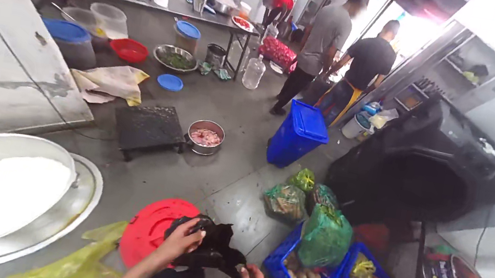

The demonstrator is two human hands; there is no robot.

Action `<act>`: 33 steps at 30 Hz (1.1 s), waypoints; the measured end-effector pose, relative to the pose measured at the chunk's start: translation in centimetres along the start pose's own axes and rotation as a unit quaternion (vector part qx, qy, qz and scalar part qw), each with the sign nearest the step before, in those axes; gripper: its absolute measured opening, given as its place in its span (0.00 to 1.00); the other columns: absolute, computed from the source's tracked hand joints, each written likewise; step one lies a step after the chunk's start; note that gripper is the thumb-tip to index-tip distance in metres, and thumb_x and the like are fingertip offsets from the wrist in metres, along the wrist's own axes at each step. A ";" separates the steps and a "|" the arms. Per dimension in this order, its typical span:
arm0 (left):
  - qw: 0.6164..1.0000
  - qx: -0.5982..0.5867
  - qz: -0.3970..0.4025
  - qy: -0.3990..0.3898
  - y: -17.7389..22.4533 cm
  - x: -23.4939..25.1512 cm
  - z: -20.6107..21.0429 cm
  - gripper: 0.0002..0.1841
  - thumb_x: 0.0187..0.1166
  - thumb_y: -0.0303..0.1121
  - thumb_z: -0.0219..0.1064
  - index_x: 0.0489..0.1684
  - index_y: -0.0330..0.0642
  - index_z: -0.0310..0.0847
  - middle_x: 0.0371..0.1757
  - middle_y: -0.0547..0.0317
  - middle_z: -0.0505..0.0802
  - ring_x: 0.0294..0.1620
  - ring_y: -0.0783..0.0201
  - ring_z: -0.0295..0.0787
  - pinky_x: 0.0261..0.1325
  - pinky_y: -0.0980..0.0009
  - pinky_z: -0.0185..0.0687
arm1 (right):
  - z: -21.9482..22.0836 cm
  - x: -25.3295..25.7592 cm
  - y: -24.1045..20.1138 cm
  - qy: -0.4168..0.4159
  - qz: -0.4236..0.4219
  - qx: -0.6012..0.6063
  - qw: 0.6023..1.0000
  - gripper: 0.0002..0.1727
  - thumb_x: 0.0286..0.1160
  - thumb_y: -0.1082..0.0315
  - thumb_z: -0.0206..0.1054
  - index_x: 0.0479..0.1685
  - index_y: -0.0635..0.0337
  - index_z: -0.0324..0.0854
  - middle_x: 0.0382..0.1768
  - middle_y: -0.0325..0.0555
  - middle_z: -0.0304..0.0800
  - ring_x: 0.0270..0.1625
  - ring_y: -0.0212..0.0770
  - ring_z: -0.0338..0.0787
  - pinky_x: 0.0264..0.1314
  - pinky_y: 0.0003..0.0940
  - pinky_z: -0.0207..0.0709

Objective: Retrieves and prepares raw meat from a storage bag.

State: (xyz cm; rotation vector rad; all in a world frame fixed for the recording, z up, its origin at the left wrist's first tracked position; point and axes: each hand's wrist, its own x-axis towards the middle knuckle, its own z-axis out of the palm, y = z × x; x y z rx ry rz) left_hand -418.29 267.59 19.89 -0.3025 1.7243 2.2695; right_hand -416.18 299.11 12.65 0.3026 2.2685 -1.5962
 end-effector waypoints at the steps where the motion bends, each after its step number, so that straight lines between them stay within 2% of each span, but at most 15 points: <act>1: 1.000 -0.010 0.004 -0.002 -0.1 2.4 0.8 0.20 0.78 0.34 0.63 0.68 0.38 0.77 0.30 0.64 0.87 0.22 0.73 0.79 0.27 0.76 0.77 | -1.2 1.5 -0.2 0.002 0.015 -0.020 1.000 0.13 0.80 0.67 0.69 0.52 0.70 0.86 0.40 0.55 0.92 0.40 0.42 0.92 0.48 0.43 0.89; 3: 1.000 -0.009 0.012 -0.009 1.1 7.4 2.4 0.22 0.77 0.34 0.64 0.69 0.36 0.76 0.30 0.63 0.87 0.24 0.72 0.79 0.30 0.74 0.78 | -3.1 4.4 -1.1 0.020 0.042 -0.061 0.997 0.14 0.80 0.65 0.69 0.52 0.69 0.87 0.38 0.55 0.92 0.37 0.43 0.90 0.44 0.45 0.86; 5: 0.999 0.014 0.007 -0.033 3.1 11.1 4.0 0.23 0.77 0.36 0.66 0.69 0.35 0.75 0.31 0.61 0.87 0.25 0.70 0.81 0.32 0.71 0.81 | -4.7 5.9 -1.4 0.041 0.071 -0.075 0.994 0.14 0.79 0.65 0.70 0.50 0.69 0.87 0.37 0.55 0.92 0.37 0.45 0.90 0.45 0.47 0.86; 8: 0.993 0.070 0.009 -0.091 6.6 16.7 6.3 0.27 0.80 0.37 0.67 0.76 0.34 0.70 0.37 0.54 0.89 0.29 0.65 0.85 0.38 0.66 0.86 | -7.8 9.0 -3.0 0.055 0.095 -0.101 0.989 0.14 0.79 0.65 0.70 0.49 0.70 0.87 0.36 0.55 0.91 0.35 0.44 0.89 0.43 0.46 0.86; 10: 0.988 0.098 0.009 -0.116 8.3 19.7 7.1 0.32 0.81 0.38 0.66 0.83 0.33 0.64 0.42 0.51 0.90 0.32 0.63 0.86 0.42 0.63 0.87 | -9.3 11.2 -3.7 0.066 0.109 -0.113 0.985 0.14 0.80 0.64 0.70 0.51 0.69 0.87 0.38 0.56 0.92 0.37 0.45 0.90 0.46 0.48 0.86; 12: 0.987 0.101 0.007 -0.128 9.3 22.1 7.4 0.34 0.81 0.38 0.66 0.84 0.33 0.61 0.44 0.51 0.90 0.31 0.64 0.86 0.41 0.64 0.87 | -10.1 13.3 -4.3 0.072 0.124 -0.116 0.983 0.16 0.81 0.63 0.70 0.53 0.70 0.87 0.40 0.58 0.92 0.39 0.48 0.91 0.48 0.51 0.86; 14: 0.987 0.102 -0.002 -0.123 9.8 24.4 7.2 0.35 0.80 0.37 0.67 0.86 0.33 0.59 0.45 0.50 0.90 0.33 0.64 0.88 0.43 0.64 0.89 | -10.3 15.8 -5.5 0.063 0.131 -0.113 0.983 0.15 0.81 0.64 0.70 0.53 0.69 0.87 0.40 0.57 0.92 0.39 0.47 0.91 0.47 0.50 0.86; 18: 0.994 0.101 -0.026 -0.041 9.9 29.1 5.2 0.32 0.80 0.35 0.67 0.85 0.36 0.63 0.46 0.50 0.91 0.35 0.62 0.89 0.44 0.63 0.90 | -9.6 22.3 -7.4 0.028 0.110 -0.084 0.990 0.13 0.80 0.65 0.70 0.48 0.69 0.87 0.35 0.53 0.91 0.34 0.43 0.90 0.42 0.45 0.87; 22: 0.992 0.104 -0.037 0.058 9.7 34.1 2.6 0.29 0.79 0.33 0.68 0.80 0.36 0.68 0.40 0.53 0.91 0.29 0.64 0.87 0.38 0.65 0.89 | -9.0 31.4 -10.0 -0.002 0.065 -0.051 0.997 0.12 0.79 0.65 0.69 0.45 0.68 0.87 0.38 0.52 0.93 0.41 0.42 0.92 0.50 0.44 0.87; 26: 0.985 0.085 -0.053 0.141 12.8 39.6 1.7 0.24 0.80 0.28 0.66 0.75 0.36 0.72 0.37 0.54 0.90 0.24 0.67 0.83 0.28 0.71 0.82 | -9.1 42.3 -15.5 -0.025 0.013 -0.018 0.999 0.12 0.81 0.66 0.67 0.43 0.69 0.87 0.37 0.51 0.92 0.40 0.40 0.91 0.49 0.42 0.87; 28: 0.982 0.087 -0.059 0.156 14.9 42.0 1.5 0.25 0.80 0.27 0.66 0.76 0.36 0.71 0.38 0.54 0.92 0.24 0.66 0.85 0.27 0.71 0.83 | -8.8 47.5 -18.5 -0.063 -0.001 -0.008 0.998 0.12 0.83 0.65 0.65 0.44 0.68 0.86 0.36 0.50 0.92 0.40 0.39 0.91 0.49 0.40 0.87; 30: 0.980 0.089 -0.042 0.172 16.8 44.7 0.9 0.26 0.79 0.28 0.66 0.77 0.36 0.70 0.40 0.53 0.94 0.26 0.65 0.89 0.30 0.69 0.87 | -7.8 53.0 -21.7 -0.138 -0.028 -0.012 0.990 0.12 0.84 0.66 0.63 0.51 0.67 0.85 0.38 0.48 0.93 0.40 0.37 0.92 0.49 0.38 0.87; 31: 0.978 0.090 -0.030 0.183 17.6 45.7 0.5 0.26 0.78 0.28 0.66 0.76 0.35 0.69 0.40 0.53 0.94 0.27 0.64 0.90 0.31 0.69 0.88 | -6.9 55.3 -23.3 -0.187 -0.038 -0.026 0.981 0.15 0.86 0.66 0.62 0.59 0.67 0.84 0.42 0.49 0.93 0.41 0.37 0.92 0.48 0.37 0.88; 33: 0.973 0.090 -0.010 0.213 18.8 47.3 -0.1 0.27 0.77 0.29 0.66 0.77 0.34 0.68 0.41 0.54 0.95 0.29 0.66 0.91 0.32 0.70 0.87 | -4.9 59.0 -26.7 -0.281 -0.065 -0.086 0.954 0.19 0.87 0.65 0.61 0.69 0.66 0.81 0.49 0.55 0.94 0.46 0.42 0.94 0.56 0.42 0.89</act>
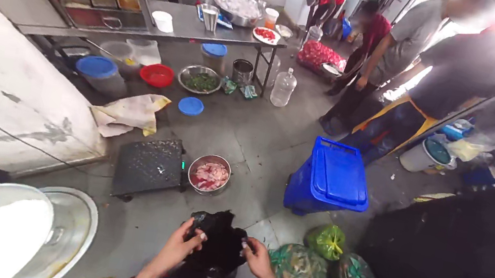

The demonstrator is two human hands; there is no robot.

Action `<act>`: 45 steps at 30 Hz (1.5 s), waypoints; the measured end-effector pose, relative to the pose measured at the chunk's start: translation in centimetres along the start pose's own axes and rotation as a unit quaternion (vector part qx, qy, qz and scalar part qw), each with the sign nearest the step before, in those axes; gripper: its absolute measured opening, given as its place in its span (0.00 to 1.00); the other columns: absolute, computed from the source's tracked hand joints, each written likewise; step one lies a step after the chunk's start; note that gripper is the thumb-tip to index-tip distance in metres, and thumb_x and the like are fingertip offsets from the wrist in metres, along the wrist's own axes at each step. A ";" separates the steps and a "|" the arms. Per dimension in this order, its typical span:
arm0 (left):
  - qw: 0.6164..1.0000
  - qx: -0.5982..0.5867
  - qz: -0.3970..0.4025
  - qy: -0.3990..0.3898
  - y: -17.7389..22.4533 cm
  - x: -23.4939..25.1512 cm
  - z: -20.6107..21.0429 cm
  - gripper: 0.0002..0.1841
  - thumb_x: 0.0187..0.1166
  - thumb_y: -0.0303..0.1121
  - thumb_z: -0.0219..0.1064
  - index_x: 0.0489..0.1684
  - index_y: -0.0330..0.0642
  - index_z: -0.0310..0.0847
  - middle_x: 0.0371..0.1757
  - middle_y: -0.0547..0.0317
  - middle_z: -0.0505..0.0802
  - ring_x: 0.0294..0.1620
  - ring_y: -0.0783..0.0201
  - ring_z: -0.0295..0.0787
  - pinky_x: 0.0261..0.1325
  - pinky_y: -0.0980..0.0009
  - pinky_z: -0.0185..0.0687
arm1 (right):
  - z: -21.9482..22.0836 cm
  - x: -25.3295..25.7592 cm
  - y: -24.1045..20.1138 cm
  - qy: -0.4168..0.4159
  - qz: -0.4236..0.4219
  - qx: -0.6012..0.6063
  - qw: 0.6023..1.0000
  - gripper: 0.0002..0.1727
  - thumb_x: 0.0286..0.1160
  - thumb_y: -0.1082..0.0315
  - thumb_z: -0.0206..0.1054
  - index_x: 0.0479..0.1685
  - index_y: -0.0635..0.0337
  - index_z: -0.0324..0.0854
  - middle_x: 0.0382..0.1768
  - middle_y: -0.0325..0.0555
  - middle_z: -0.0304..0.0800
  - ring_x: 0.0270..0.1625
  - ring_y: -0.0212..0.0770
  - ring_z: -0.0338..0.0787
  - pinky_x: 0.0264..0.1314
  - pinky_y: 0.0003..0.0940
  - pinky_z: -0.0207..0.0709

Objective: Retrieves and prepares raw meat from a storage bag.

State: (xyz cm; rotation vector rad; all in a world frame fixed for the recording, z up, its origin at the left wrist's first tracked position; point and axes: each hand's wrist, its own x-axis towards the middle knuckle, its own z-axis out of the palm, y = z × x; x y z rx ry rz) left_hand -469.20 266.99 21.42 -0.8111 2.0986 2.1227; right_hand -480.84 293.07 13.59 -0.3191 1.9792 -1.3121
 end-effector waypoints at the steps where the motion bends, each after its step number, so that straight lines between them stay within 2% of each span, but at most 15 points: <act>1: 1.000 0.000 0.006 0.017 0.4 0.8 -0.2 0.27 0.77 0.30 0.67 0.76 0.34 0.68 0.42 0.55 0.95 0.29 0.66 0.91 0.32 0.71 0.88 | -0.3 2.1 -1.6 -0.043 -0.015 -0.041 0.998 0.21 0.87 0.64 0.61 0.72 0.66 0.80 0.52 0.57 0.93 0.50 0.45 0.94 0.60 0.45 0.87; 3: 0.998 0.010 0.023 0.060 0.7 2.5 -0.7 0.26 0.75 0.31 0.67 0.74 0.34 0.70 0.41 0.56 0.95 0.29 0.68 0.90 0.32 0.72 0.87 | -0.4 5.9 -4.6 -0.105 -0.058 -0.113 0.986 0.23 0.85 0.62 0.62 0.74 0.65 0.80 0.60 0.60 0.92 0.61 0.50 0.93 0.72 0.50 0.82; 5: 0.994 0.019 0.033 0.107 1.0 4.5 -1.6 0.25 0.73 0.30 0.67 0.71 0.33 0.73 0.40 0.58 0.95 0.27 0.70 0.89 0.30 0.74 0.85 | 0.2 9.3 -7.4 -0.146 -0.110 -0.155 0.971 0.23 0.84 0.62 0.63 0.73 0.66 0.80 0.61 0.63 0.91 0.65 0.53 0.91 0.74 0.53 0.80; 10: 0.988 0.009 0.042 0.148 1.8 11.9 -4.9 0.17 0.73 0.28 0.67 0.59 0.31 0.79 0.33 0.58 0.94 0.26 0.71 0.88 0.29 0.75 0.84 | 1.7 16.9 -12.7 -0.203 -0.177 -0.203 0.941 0.22 0.85 0.62 0.62 0.71 0.65 0.82 0.56 0.63 0.93 0.60 0.56 0.93 0.68 0.58 0.82; 14: 0.986 0.009 0.052 0.157 3.5 20.0 -8.7 0.10 0.77 0.29 0.65 0.48 0.32 0.85 0.28 0.59 0.92 0.24 0.72 0.86 0.30 0.75 0.83 | 1.2 23.5 -15.8 -0.151 -0.141 -0.231 0.951 0.22 0.86 0.62 0.61 0.71 0.65 0.81 0.56 0.63 0.93 0.61 0.57 0.93 0.70 0.57 0.81; 19: 0.989 -0.015 0.021 0.147 6.7 28.6 -12.5 0.14 0.85 0.30 0.62 0.61 0.32 0.82 0.29 0.54 0.88 0.22 0.67 0.83 0.28 0.69 0.83 | -2.8 30.3 -19.3 -0.022 -0.042 -0.240 0.970 0.21 0.86 0.64 0.60 0.72 0.64 0.82 0.58 0.60 0.92 0.61 0.53 0.92 0.71 0.53 0.81; 23: 0.993 0.054 0.036 0.102 8.8 35.3 -15.8 0.19 0.86 0.34 0.63 0.69 0.34 0.79 0.46 0.42 0.91 0.36 0.56 0.89 0.44 0.53 0.89 | -5.6 35.6 -20.1 0.039 -0.001 -0.170 0.985 0.19 0.84 0.69 0.60 0.69 0.68 0.82 0.56 0.60 0.92 0.55 0.47 0.93 0.66 0.46 0.85; 28: 0.991 0.090 0.045 0.093 11.1 42.5 -20.5 0.20 0.87 0.37 0.63 0.71 0.36 0.80 0.60 0.39 0.91 0.60 0.51 0.91 0.70 0.48 0.83 | -5.3 44.3 -21.7 0.041 -0.031 -0.094 0.994 0.16 0.84 0.72 0.60 0.64 0.71 0.83 0.51 0.54 0.93 0.50 0.35 0.91 0.58 0.33 0.85; 30: 0.988 0.084 0.063 0.116 12.2 45.1 -22.0 0.18 0.87 0.34 0.63 0.71 0.36 0.80 0.59 0.40 0.92 0.59 0.52 0.91 0.70 0.47 0.83 | -4.8 48.6 -22.8 0.036 -0.063 -0.069 0.995 0.16 0.84 0.72 0.59 0.62 0.71 0.83 0.50 0.51 0.93 0.50 0.33 0.91 0.59 0.31 0.85; 32: 0.985 0.066 0.079 0.141 12.0 47.2 -22.8 0.17 0.87 0.32 0.63 0.70 0.36 0.80 0.54 0.42 0.92 0.52 0.55 0.92 0.63 0.51 0.86 | -4.3 52.3 -23.0 0.024 -0.077 -0.046 0.996 0.15 0.84 0.73 0.58 0.62 0.74 0.82 0.52 0.53 0.93 0.52 0.33 0.92 0.62 0.31 0.85; 36: 0.979 0.039 0.067 0.190 8.0 52.7 -24.0 0.17 0.86 0.30 0.62 0.69 0.36 0.79 0.51 0.47 0.92 0.45 0.63 0.90 0.55 0.60 0.87 | -2.7 60.3 -19.4 0.013 -0.063 -0.012 0.998 0.14 0.83 0.76 0.57 0.60 0.77 0.80 0.51 0.54 0.92 0.52 0.33 0.92 0.61 0.29 0.86; 38: 0.975 0.042 0.065 0.210 4.0 56.3 -24.6 0.16 0.86 0.29 0.61 0.67 0.32 0.79 0.54 0.45 0.92 0.49 0.63 0.91 0.60 0.60 0.88 | -1.9 64.9 -15.8 0.003 -0.064 -0.006 0.998 0.14 0.83 0.76 0.58 0.59 0.78 0.80 0.54 0.55 0.91 0.55 0.32 0.91 0.62 0.28 0.85; 41: 0.969 0.034 0.044 0.240 -3.3 60.6 -24.5 0.15 0.86 0.28 0.56 0.66 0.32 0.79 0.55 0.46 0.91 0.47 0.64 0.89 0.54 0.63 0.87 | -1.1 71.1 -9.5 -0.037 -0.083 -0.039 0.995 0.15 0.80 0.76 0.60 0.59 0.79 0.80 0.58 0.60 0.88 0.59 0.36 0.89 0.64 0.29 0.84; 43: 0.967 0.029 0.006 0.252 -8.4 62.3 -24.1 0.17 0.88 0.27 0.53 0.71 0.35 0.77 0.63 0.47 0.90 0.54 0.62 0.90 0.58 0.62 0.87 | -0.5 74.4 -5.1 -0.068 -0.068 -0.096 0.991 0.16 0.79 0.74 0.62 0.59 0.77 0.82 0.61 0.64 0.86 0.61 0.42 0.89 0.64 0.34 0.85; 45: 0.964 0.015 -0.017 0.266 -14.5 64.4 -23.6 0.19 0.88 0.26 0.51 0.74 0.33 0.75 0.69 0.46 0.89 0.63 0.60 0.89 0.67 0.59 0.85 | -0.1 78.0 -1.4 -0.096 0.012 -0.188 0.977 0.17 0.84 0.68 0.62 0.63 0.72 0.82 0.65 0.64 0.85 0.62 0.46 0.90 0.63 0.38 0.86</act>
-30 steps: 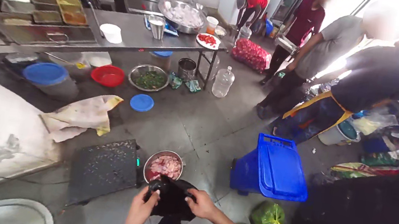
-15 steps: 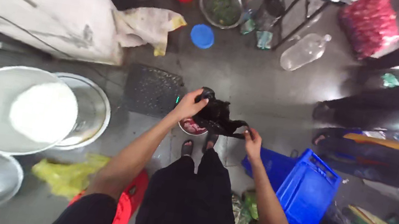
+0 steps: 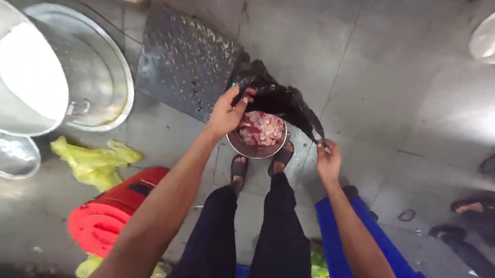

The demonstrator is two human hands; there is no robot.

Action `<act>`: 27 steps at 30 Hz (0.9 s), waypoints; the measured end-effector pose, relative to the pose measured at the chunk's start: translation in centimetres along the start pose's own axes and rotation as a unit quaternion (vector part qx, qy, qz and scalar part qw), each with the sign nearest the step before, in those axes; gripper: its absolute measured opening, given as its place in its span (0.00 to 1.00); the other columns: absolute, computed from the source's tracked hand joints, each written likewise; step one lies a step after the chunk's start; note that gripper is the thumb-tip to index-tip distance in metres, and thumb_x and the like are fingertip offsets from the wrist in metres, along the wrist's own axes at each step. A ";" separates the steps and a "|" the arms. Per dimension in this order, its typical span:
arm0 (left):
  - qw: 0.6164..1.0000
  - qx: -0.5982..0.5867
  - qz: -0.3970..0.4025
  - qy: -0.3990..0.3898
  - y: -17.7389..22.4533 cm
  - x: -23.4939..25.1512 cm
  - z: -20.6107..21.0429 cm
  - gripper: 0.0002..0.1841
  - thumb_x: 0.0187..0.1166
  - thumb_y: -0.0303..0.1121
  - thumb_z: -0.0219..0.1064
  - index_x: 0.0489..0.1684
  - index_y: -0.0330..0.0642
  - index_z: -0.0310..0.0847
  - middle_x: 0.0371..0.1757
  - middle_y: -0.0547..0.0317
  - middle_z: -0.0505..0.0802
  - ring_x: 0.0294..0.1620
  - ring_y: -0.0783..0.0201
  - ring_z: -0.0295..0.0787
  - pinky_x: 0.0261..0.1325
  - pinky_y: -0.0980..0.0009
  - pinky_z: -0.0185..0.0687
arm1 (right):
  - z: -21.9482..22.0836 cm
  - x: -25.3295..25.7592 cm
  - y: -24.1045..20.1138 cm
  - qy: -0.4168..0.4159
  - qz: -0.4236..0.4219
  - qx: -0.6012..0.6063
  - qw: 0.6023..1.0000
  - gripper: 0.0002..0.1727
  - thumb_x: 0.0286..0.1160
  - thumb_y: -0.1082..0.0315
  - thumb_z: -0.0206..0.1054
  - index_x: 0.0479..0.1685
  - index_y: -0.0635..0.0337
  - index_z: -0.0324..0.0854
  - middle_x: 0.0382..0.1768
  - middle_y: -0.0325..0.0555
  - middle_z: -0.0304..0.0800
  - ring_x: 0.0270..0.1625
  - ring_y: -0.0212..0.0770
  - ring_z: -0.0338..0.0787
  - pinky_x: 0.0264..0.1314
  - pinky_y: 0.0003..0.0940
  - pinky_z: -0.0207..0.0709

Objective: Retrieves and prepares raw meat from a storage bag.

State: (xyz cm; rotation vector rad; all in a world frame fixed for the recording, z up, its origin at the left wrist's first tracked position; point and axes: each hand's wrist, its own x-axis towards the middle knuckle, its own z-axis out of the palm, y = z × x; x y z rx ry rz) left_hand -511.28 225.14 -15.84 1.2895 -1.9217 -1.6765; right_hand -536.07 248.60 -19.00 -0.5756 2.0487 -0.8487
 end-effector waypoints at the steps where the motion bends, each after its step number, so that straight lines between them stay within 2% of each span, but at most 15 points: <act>1: 1.000 -0.006 -0.009 0.007 -3.6 0.8 1.0 0.19 0.88 0.26 0.51 0.74 0.31 0.74 0.69 0.45 0.89 0.65 0.59 0.89 0.69 0.60 0.84 | 0.6 1.8 1.6 -0.025 0.045 -0.052 0.997 0.19 0.86 0.65 0.62 0.67 0.69 0.80 0.68 0.63 0.83 0.66 0.49 0.88 0.66 0.41 0.85; 3: 0.999 -0.011 -0.048 0.002 -10.1 1.7 2.9 0.21 0.87 0.24 0.50 0.77 0.28 0.70 0.69 0.43 0.89 0.68 0.57 0.88 0.75 0.60 0.82 | 2.1 4.8 4.9 -0.071 0.078 -0.150 0.983 0.22 0.87 0.61 0.61 0.73 0.64 0.77 0.74 0.65 0.78 0.75 0.58 0.81 0.74 0.52 0.77; 5: 0.996 -0.008 -0.092 -0.014 -14.8 2.4 4.5 0.23 0.87 0.24 0.51 0.82 0.28 0.65 0.68 0.44 0.90 0.66 0.57 0.90 0.74 0.60 0.83 | 4.7 6.5 7.8 -0.113 0.015 -0.222 0.968 0.23 0.82 0.64 0.62 0.73 0.64 0.77 0.72 0.68 0.78 0.72 0.65 0.81 0.72 0.59 0.77; 6: 0.993 -0.004 -0.113 -0.021 -16.5 2.9 5.1 0.24 0.88 0.24 0.52 0.84 0.30 0.63 0.66 0.45 0.91 0.63 0.59 0.92 0.71 0.61 0.85 | 6.3 7.0 8.6 -0.161 -0.028 -0.236 0.958 0.22 0.81 0.66 0.62 0.72 0.64 0.78 0.67 0.66 0.82 0.67 0.63 0.85 0.69 0.59 0.80; 9: 0.988 0.023 -0.150 -0.023 -20.0 3.8 6.2 0.24 0.87 0.26 0.53 0.82 0.32 0.64 0.57 0.49 0.93 0.43 0.63 0.93 0.53 0.62 0.91 | 13.0 8.0 10.7 -0.393 -0.098 -0.225 0.886 0.20 0.84 0.67 0.61 0.70 0.63 0.81 0.60 0.60 0.91 0.62 0.56 0.91 0.70 0.57 0.82; 11: 0.987 0.036 -0.155 -0.028 -20.7 3.9 6.4 0.20 0.82 0.24 0.52 0.72 0.32 0.70 0.51 0.48 0.92 0.33 0.63 0.88 0.41 0.62 0.88 | 18.4 9.9 12.8 -0.510 -0.104 -0.264 0.812 0.25 0.83 0.64 0.64 0.78 0.59 0.78 0.70 0.60 0.85 0.74 0.58 0.84 0.80 0.59 0.72; 13: 0.985 0.012 -0.168 -0.043 -20.5 3.1 6.7 0.17 0.83 0.21 0.50 0.68 0.35 0.73 0.46 0.46 0.91 0.25 0.62 0.83 0.32 0.62 0.83 | 23.5 12.5 15.8 -0.571 -0.125 -0.309 0.750 0.30 0.78 0.64 0.69 0.82 0.58 0.74 0.77 0.62 0.79 0.81 0.62 0.76 0.84 0.63 0.65; 15: 0.987 -0.032 -0.145 -0.053 -22.3 2.4 6.7 0.15 0.85 0.22 0.49 0.64 0.39 0.74 0.42 0.52 0.92 0.20 0.66 0.81 0.26 0.69 0.82 | 28.1 14.3 18.4 -0.595 -0.144 -0.306 0.730 0.33 0.75 0.68 0.71 0.83 0.64 0.71 0.79 0.64 0.75 0.81 0.62 0.75 0.84 0.62 0.66; 16: 0.989 -0.062 -0.121 -0.053 -23.6 2.3 6.6 0.13 0.85 0.23 0.50 0.61 0.39 0.75 0.41 0.55 0.92 0.20 0.69 0.81 0.25 0.71 0.82 | 29.9 15.2 19.4 -0.591 -0.140 -0.290 0.739 0.34 0.76 0.69 0.69 0.85 0.64 0.68 0.78 0.65 0.77 0.80 0.62 0.78 0.82 0.62 0.68; 19: 0.985 -0.154 -0.044 -0.059 -26.1 2.5 6.2 0.10 0.87 0.25 0.50 0.57 0.41 0.74 0.43 0.61 0.94 0.20 0.74 0.82 0.24 0.77 0.81 | 31.5 17.8 20.7 -0.573 -0.051 -0.301 0.760 0.37 0.85 0.66 0.63 0.93 0.55 0.55 0.74 0.65 0.81 0.72 0.62 0.85 0.73 0.63 0.75; 20: 0.983 -0.171 -0.019 -0.063 -26.2 2.8 5.7 0.10 0.87 0.25 0.49 0.57 0.42 0.75 0.43 0.61 0.94 0.19 0.75 0.81 0.22 0.79 0.80 | 32.0 19.0 21.7 -0.575 -0.036 -0.306 0.758 0.32 0.86 0.65 0.62 0.89 0.56 0.60 0.70 0.66 0.82 0.68 0.61 0.85 0.70 0.61 0.76; 21: 0.981 -0.181 0.008 -0.063 -26.0 3.0 5.2 0.11 0.87 0.24 0.49 0.56 0.42 0.75 0.42 0.60 0.95 0.18 0.75 0.80 0.21 0.80 0.78 | 33.1 20.2 23.3 -0.585 -0.040 -0.320 0.744 0.29 0.87 0.65 0.61 0.86 0.61 0.66 0.72 0.67 0.81 0.72 0.61 0.83 0.74 0.60 0.73; 23: 0.981 -0.174 0.062 -0.051 -25.3 3.6 4.3 0.11 0.86 0.23 0.50 0.55 0.41 0.77 0.40 0.58 0.94 0.15 0.75 0.77 0.17 0.81 0.74 | 35.7 22.1 26.2 -0.589 -0.105 -0.361 0.715 0.27 0.77 0.67 0.72 0.74 0.68 0.77 0.67 0.70 0.84 0.69 0.66 0.84 0.74 0.66 0.73; 25: 0.982 -0.154 0.100 -0.047 -24.9 3.5 3.8 0.11 0.84 0.21 0.53 0.53 0.39 0.80 0.39 0.58 0.94 0.14 0.74 0.76 0.15 0.81 0.73 | 35.2 21.3 26.3 -0.585 -0.100 -0.367 0.717 0.34 0.64 0.65 0.81 0.74 0.63 0.77 0.63 0.66 0.87 0.63 0.64 0.88 0.67 0.67 0.78; 27: 0.981 -0.142 0.127 -0.039 -24.3 3.5 3.1 0.12 0.83 0.21 0.53 0.53 0.38 0.81 0.37 0.59 0.94 0.15 0.74 0.77 0.16 0.80 0.74 | 33.7 19.1 24.5 -0.581 -0.089 -0.398 0.704 0.37 0.66 0.63 0.81 0.78 0.59 0.73 0.61 0.64 0.88 0.58 0.62 0.90 0.60 0.68 0.81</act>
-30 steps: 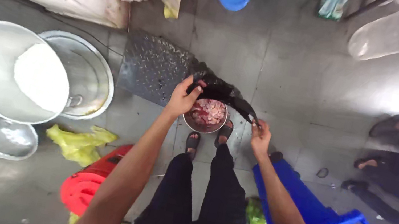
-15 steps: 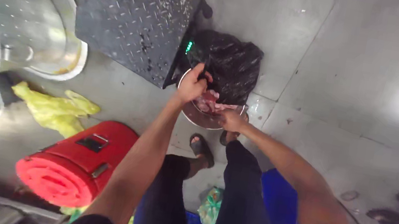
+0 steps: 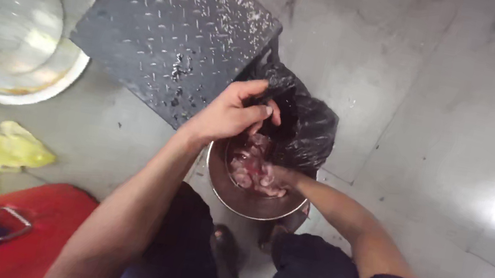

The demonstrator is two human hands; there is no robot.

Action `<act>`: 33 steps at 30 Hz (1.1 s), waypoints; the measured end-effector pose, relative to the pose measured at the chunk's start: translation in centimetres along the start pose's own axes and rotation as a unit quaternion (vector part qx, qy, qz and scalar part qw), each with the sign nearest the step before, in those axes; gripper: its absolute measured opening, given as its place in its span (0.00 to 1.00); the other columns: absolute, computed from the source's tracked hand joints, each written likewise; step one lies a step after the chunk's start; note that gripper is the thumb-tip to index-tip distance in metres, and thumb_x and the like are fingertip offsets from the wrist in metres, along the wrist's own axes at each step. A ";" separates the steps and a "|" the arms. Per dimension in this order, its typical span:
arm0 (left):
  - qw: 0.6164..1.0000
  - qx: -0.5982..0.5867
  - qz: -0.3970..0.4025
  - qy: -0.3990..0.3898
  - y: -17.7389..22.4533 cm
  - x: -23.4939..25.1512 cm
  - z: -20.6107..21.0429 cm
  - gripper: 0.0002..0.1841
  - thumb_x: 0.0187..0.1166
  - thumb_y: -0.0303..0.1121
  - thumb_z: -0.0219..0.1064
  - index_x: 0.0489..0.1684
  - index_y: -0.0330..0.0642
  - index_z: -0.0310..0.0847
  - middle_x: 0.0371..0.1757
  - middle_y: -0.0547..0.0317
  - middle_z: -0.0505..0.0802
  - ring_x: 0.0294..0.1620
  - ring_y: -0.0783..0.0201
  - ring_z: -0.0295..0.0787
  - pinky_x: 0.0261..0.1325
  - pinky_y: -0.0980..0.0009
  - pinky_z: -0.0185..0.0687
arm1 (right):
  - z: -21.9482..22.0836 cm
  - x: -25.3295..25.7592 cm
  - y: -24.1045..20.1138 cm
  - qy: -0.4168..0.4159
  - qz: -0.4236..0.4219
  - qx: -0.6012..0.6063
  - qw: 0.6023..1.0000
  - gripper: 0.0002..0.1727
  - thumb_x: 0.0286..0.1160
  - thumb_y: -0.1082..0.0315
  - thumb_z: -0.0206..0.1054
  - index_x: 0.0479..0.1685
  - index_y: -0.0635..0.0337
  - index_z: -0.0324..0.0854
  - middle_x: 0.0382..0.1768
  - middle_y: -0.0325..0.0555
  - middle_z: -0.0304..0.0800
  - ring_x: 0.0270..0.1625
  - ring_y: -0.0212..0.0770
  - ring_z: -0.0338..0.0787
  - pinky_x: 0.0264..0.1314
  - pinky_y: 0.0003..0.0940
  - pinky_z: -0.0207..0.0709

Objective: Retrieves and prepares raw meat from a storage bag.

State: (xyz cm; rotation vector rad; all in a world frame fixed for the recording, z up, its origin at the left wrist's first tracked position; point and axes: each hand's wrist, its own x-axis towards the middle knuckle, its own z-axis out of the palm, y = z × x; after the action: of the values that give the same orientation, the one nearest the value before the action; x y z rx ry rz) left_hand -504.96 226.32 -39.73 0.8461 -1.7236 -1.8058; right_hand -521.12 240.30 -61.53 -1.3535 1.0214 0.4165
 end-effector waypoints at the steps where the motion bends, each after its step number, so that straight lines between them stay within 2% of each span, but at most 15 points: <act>1: 1.000 0.003 0.020 0.004 0.3 0.4 -0.3 0.12 0.83 0.21 0.54 0.54 0.38 0.81 0.38 0.61 0.95 0.16 0.74 0.79 0.18 0.80 0.76 | 0.2 -1.4 -0.9 0.015 0.010 -0.047 0.999 0.36 0.65 0.63 0.81 0.76 0.59 0.76 0.61 0.65 0.88 0.60 0.65 0.89 0.61 0.71 0.79; 3: 0.998 0.021 0.052 -0.002 0.7 1.4 -0.9 0.12 0.84 0.23 0.54 0.57 0.36 0.79 0.40 0.62 0.95 0.20 0.75 0.81 0.22 0.78 0.79 | 1.4 -1.8 -1.5 0.058 0.048 -0.161 0.984 0.40 0.57 0.62 0.85 0.75 0.61 0.77 0.72 0.67 0.80 0.72 0.72 0.80 0.66 0.78 0.73; 5: 0.998 0.060 0.033 -0.002 1.6 1.5 -1.1 0.12 0.84 0.23 0.54 0.57 0.36 0.81 0.40 0.59 0.94 0.18 0.73 0.80 0.21 0.77 0.77 | 2.6 0.0 -0.6 0.095 0.055 -0.211 0.971 0.41 0.53 0.64 0.85 0.75 0.58 0.79 0.84 0.66 0.66 0.81 0.75 0.69 0.69 0.79 0.73; 7: 0.999 0.047 -0.005 0.023 1.8 0.8 -0.4 0.13 0.85 0.22 0.52 0.57 0.39 0.81 0.38 0.59 0.93 0.15 0.74 0.75 0.16 0.79 0.72 | 3.5 -0.1 -0.6 0.117 0.066 -0.225 0.965 0.38 0.53 0.65 0.84 0.75 0.52 0.81 0.85 0.62 0.65 0.78 0.74 0.73 0.64 0.77 0.76; 9: 0.999 0.035 -0.021 0.029 1.2 0.6 -0.3 0.12 0.85 0.23 0.53 0.58 0.39 0.81 0.37 0.60 0.93 0.14 0.75 0.74 0.16 0.80 0.72 | 4.3 -0.1 -0.7 0.143 0.063 -0.234 0.960 0.30 0.60 0.64 0.79 0.69 0.54 0.84 0.83 0.61 0.70 0.69 0.72 0.81 0.59 0.74 0.79; 12: 0.997 0.072 -0.040 0.002 0.3 0.6 -0.1 0.12 0.86 0.23 0.54 0.60 0.37 0.81 0.36 0.58 0.93 0.13 0.73 0.74 0.16 0.78 0.73 | 5.3 -0.2 -0.3 0.147 0.065 -0.225 0.961 0.20 0.69 0.70 0.72 0.62 0.57 0.87 0.79 0.60 0.76 0.65 0.70 0.85 0.58 0.73 0.80; 14: 0.995 0.095 -0.041 -0.007 0.2 1.0 -0.3 0.12 0.87 0.23 0.54 0.59 0.37 0.81 0.34 0.57 0.92 0.12 0.72 0.73 0.15 0.77 0.73 | 4.6 0.6 0.0 0.140 0.070 -0.202 0.967 0.22 0.65 0.69 0.75 0.63 0.57 0.87 0.77 0.59 0.77 0.66 0.68 0.85 0.59 0.72 0.80; 17: 0.997 0.075 -0.023 0.001 -0.5 1.2 -0.2 0.12 0.86 0.23 0.53 0.57 0.37 0.82 0.35 0.56 0.92 0.11 0.71 0.73 0.15 0.76 0.73 | 2.9 0.3 0.8 0.122 0.070 -0.139 0.980 0.29 0.64 0.62 0.79 0.69 0.56 0.84 0.73 0.59 0.82 0.74 0.64 0.81 0.70 0.72 0.75; 19: 0.998 0.066 -0.015 0.011 -1.0 1.1 -0.2 0.12 0.86 0.23 0.53 0.57 0.37 0.82 0.35 0.55 0.92 0.11 0.70 0.73 0.14 0.75 0.72 | 2.4 -0.7 1.1 0.158 0.044 -0.057 0.985 0.25 0.64 0.59 0.80 0.61 0.59 0.88 0.61 0.60 0.90 0.67 0.61 0.87 0.71 0.69 0.76; 20: 0.998 0.067 -0.015 0.011 -1.3 1.3 -0.3 0.12 0.87 0.23 0.54 0.58 0.36 0.82 0.35 0.54 0.92 0.11 0.70 0.73 0.14 0.74 0.73 | 2.3 -1.4 0.9 0.178 0.027 -0.009 0.984 0.21 0.63 0.60 0.81 0.54 0.62 0.89 0.54 0.60 0.91 0.61 0.59 0.88 0.68 0.66 0.77; 23: 0.999 0.046 0.002 0.001 -1.5 1.9 -0.8 0.13 0.86 0.23 0.53 0.59 0.34 0.81 0.36 0.56 0.92 0.12 0.71 0.75 0.16 0.75 0.74 | 1.9 -3.7 -0.9 0.217 0.012 0.096 0.971 0.18 0.61 0.63 0.83 0.47 0.64 0.88 0.45 0.55 0.92 0.51 0.50 0.90 0.62 0.57 0.81; 25: 0.999 0.029 0.002 -0.013 -1.1 1.7 -0.9 0.14 0.86 0.23 0.53 0.62 0.35 0.80 0.36 0.57 0.92 0.12 0.72 0.73 0.15 0.76 0.72 | 2.4 -5.7 -2.6 0.210 -0.003 0.158 0.965 0.16 0.63 0.67 0.81 0.49 0.64 0.88 0.41 0.50 0.92 0.44 0.42 0.90 0.56 0.48 0.84; 28: 0.998 0.014 -0.031 -0.043 -0.3 0.7 -1.2 0.16 0.85 0.23 0.52 0.64 0.39 0.82 0.34 0.53 0.93 0.08 0.71 0.67 0.11 0.76 0.61 | 3.2 -8.3 -4.4 0.172 -0.064 0.258 0.949 0.16 0.63 0.75 0.76 0.51 0.63 0.85 0.36 0.42 0.92 0.35 0.34 0.90 0.45 0.37 0.88; 31: 0.995 0.017 -0.043 -0.090 0.0 0.2 -1.7 0.12 0.81 0.23 0.53 0.47 0.37 0.85 0.23 0.57 0.87 0.06 0.75 0.59 0.09 0.79 0.52 | 2.3 -11.2 -6.2 0.146 -0.158 0.339 0.916 0.14 0.57 0.80 0.72 0.44 0.59 0.84 0.32 0.36 0.92 0.32 0.31 0.90 0.38 0.33 0.88; 33: 0.991 0.014 -0.041 -0.123 0.1 0.0 -1.9 0.11 0.79 0.23 0.53 0.39 0.38 0.85 0.18 0.60 0.84 0.05 0.77 0.58 0.08 0.80 0.50 | 0.9 -13.1 -7.8 0.144 -0.236 0.383 0.882 0.15 0.56 0.80 0.69 0.42 0.55 0.85 0.32 0.34 0.94 0.31 0.30 0.90 0.36 0.31 0.87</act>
State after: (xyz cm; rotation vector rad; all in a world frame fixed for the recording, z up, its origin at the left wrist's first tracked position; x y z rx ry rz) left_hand -503.55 224.98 -39.67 0.7408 -1.8942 -2.0161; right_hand -521.75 243.25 -46.57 -0.8880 0.9047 -0.5354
